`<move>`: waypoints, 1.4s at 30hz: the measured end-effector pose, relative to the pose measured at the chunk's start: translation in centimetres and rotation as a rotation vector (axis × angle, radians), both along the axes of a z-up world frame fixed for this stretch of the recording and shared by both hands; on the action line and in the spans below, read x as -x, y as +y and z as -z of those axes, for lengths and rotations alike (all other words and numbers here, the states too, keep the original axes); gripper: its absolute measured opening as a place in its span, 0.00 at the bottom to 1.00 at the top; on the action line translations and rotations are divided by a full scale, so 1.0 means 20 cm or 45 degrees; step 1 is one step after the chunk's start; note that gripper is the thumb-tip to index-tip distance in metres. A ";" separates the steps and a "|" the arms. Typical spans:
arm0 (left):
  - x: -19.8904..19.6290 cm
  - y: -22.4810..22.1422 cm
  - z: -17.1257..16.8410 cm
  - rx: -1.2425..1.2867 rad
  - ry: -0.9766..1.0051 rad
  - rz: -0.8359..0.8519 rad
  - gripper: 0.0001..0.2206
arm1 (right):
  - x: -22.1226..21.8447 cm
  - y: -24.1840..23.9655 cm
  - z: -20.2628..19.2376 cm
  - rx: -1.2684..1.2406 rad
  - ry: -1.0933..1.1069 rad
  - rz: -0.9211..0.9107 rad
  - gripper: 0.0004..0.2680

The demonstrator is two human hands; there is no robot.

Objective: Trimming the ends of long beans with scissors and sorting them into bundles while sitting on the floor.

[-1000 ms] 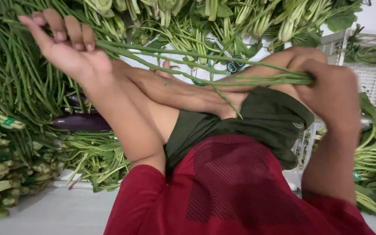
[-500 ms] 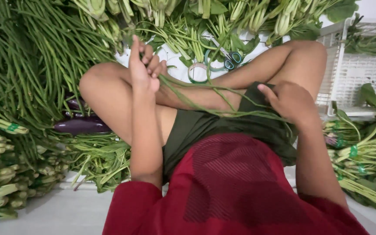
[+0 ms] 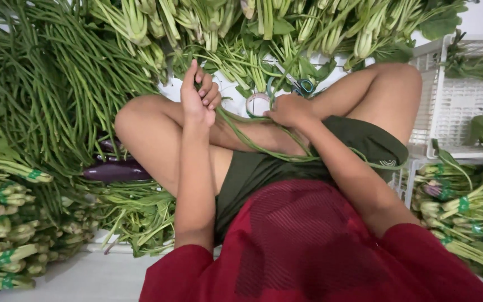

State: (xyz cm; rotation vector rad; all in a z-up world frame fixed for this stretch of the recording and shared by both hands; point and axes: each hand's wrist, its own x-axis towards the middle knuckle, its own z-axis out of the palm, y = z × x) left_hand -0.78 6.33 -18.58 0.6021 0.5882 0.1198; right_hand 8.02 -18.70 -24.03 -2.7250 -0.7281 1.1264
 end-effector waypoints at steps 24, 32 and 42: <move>-0.03 -0.09 -0.02 -0.127 -0.159 0.072 0.14 | 0.22 -0.22 -1.12 -1.431 -0.316 -0.144 0.15; -0.03 -0.04 0.09 0.104 -0.255 0.034 0.13 | 0.34 -0.20 -1.06 -1.166 -0.246 -0.127 0.12; -0.03 -0.06 0.09 0.137 -0.147 0.004 0.13 | 0.32 -0.30 -0.78 -1.109 -0.421 0.609 0.09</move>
